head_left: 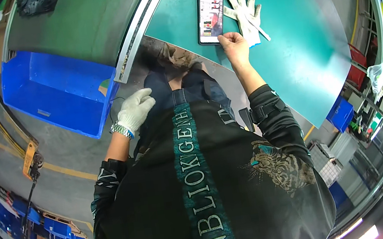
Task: Moving plastic injection-molded parts from a workbench and stacking them neatly onto a pallet.
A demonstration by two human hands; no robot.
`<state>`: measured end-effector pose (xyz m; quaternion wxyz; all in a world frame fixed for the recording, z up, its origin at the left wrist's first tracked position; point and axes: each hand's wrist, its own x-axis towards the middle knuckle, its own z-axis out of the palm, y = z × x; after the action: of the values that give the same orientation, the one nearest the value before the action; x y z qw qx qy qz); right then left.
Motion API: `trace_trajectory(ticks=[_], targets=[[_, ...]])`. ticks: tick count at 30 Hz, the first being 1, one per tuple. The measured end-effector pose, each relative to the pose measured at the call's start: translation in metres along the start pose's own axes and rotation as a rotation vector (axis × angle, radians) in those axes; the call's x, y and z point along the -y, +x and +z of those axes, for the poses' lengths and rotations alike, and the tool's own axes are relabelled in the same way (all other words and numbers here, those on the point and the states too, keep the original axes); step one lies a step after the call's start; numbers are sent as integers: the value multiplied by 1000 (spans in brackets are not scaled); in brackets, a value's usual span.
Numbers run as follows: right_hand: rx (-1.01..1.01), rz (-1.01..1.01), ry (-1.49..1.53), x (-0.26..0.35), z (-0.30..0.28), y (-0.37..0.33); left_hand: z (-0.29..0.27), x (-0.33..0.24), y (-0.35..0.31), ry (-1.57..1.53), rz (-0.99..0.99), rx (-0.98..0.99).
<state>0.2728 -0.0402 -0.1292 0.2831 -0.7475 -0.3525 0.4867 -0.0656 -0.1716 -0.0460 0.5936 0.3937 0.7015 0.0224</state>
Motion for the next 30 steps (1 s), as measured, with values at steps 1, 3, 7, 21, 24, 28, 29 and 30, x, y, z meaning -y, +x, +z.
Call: trace_trajectory(ticks=[1,3,7,21,24,28,29,30], targets=[[2,1,-1,-1,-2,0,0,-1,1,-1,-2,-1],[51,-15,116,-3,-4,-2,-3,0,3,40,33,2],[86,-17,154,-12,0,-6,-8,2,2,80,64,8],[-6,-239,8,-5,-15,-26,4,-14,2,-23,88,65],[38,-251,-62,2,-22,-33,4,-24,-5,-213,157,50],[84,-187,-157,11,-13,-29,-9,-34,-5,-195,241,-55],[89,-179,-159,12,-10,-28,-9,-34,-2,-196,232,-53],[108,-169,-228,15,-7,-25,-10,-36,3,-268,209,-81]])
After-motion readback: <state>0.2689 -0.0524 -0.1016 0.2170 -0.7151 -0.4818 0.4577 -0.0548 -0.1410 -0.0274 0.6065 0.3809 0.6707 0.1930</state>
